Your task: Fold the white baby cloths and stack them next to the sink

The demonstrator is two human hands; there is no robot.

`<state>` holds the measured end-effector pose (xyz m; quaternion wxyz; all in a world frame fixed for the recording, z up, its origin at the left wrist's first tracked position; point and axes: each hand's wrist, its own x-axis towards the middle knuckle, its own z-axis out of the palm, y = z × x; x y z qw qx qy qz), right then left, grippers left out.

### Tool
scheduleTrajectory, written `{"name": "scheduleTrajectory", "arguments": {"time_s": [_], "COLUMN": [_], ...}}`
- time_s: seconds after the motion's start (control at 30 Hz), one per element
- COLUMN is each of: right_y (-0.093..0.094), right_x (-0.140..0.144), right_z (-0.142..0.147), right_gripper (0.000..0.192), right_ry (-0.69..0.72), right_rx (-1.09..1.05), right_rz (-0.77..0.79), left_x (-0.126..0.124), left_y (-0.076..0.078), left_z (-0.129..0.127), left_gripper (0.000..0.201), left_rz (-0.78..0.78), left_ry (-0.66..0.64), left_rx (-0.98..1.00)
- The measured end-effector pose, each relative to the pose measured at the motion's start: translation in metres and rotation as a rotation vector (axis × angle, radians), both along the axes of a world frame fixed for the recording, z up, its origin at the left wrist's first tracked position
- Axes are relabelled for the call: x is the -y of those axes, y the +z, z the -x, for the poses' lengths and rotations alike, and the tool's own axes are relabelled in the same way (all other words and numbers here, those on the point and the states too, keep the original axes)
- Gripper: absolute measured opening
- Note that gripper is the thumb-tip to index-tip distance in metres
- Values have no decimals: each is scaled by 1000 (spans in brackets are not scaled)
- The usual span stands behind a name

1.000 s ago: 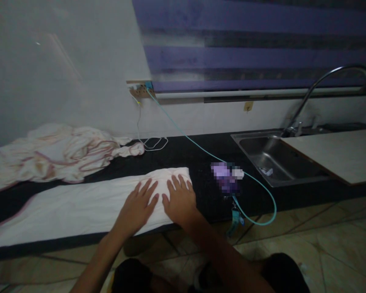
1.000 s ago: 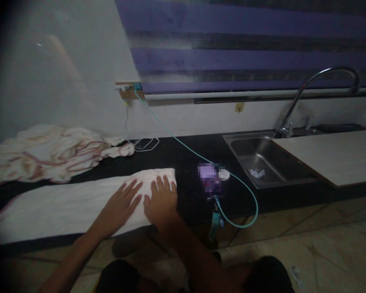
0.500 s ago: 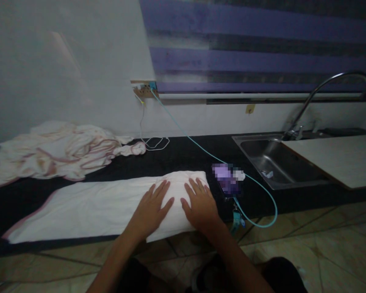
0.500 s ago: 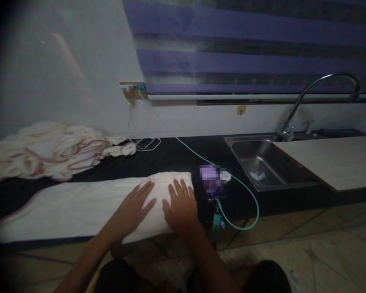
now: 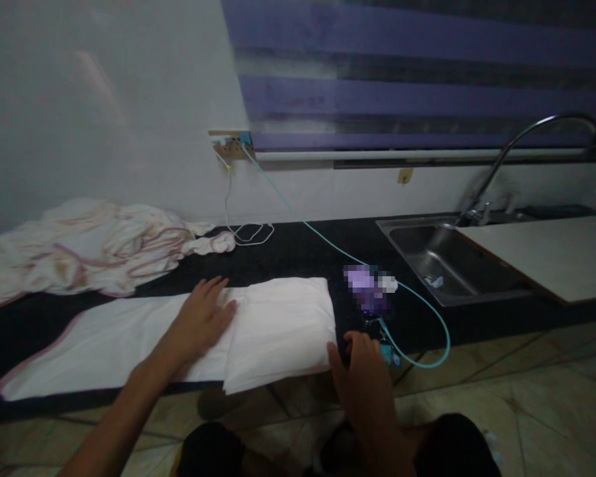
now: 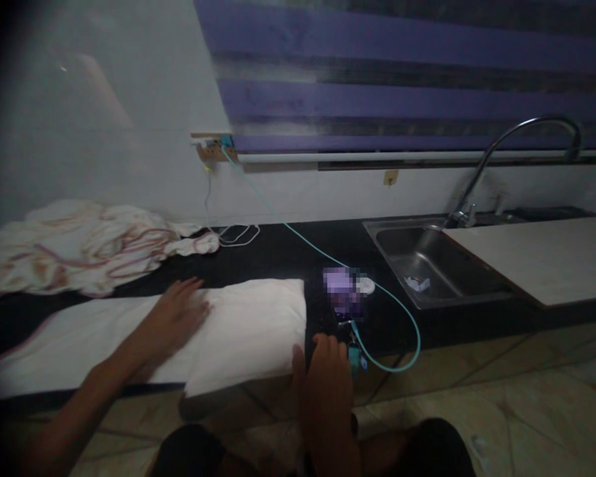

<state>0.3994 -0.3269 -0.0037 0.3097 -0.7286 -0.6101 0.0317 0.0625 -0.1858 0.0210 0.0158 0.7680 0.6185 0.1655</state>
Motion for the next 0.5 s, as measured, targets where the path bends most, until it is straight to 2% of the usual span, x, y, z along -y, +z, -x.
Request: {"name": "scheduleTrajectory", "arguments": {"time_s": [0.1,0.17,0.23,0.3,0.37,0.43,0.5], "right_y": [7,13,19,22,24,24,25], "right_x": [-1,-3,-5,-8,-12,-16,-18], "right_z": [9,14,19,24,29,33,34], "right_gripper": [23,21,25,33,33,24,15], "right_ry": [-4,-17,-24,-15,-1,9,22], "right_rx": [72,124,147,145,140,126,88], "right_rz": [73,129,167,180,168,135,90], "left_x": [-11,-20,-29,-36,-41,-46,-51], "left_y": [42,68,86,95,97,95,92], "left_z": [-53,-94,-135,-170,-197,-213,-219], "left_gripper": [65,58,66,77,83,84,76], "left_rz": [36,100,137,148,152,144,115], "left_ry": [-321,-631,-860,-1001,-1081,-1117,-1120], "left_rx": [89,-55,-200,-335,-449,-533,-589]}}
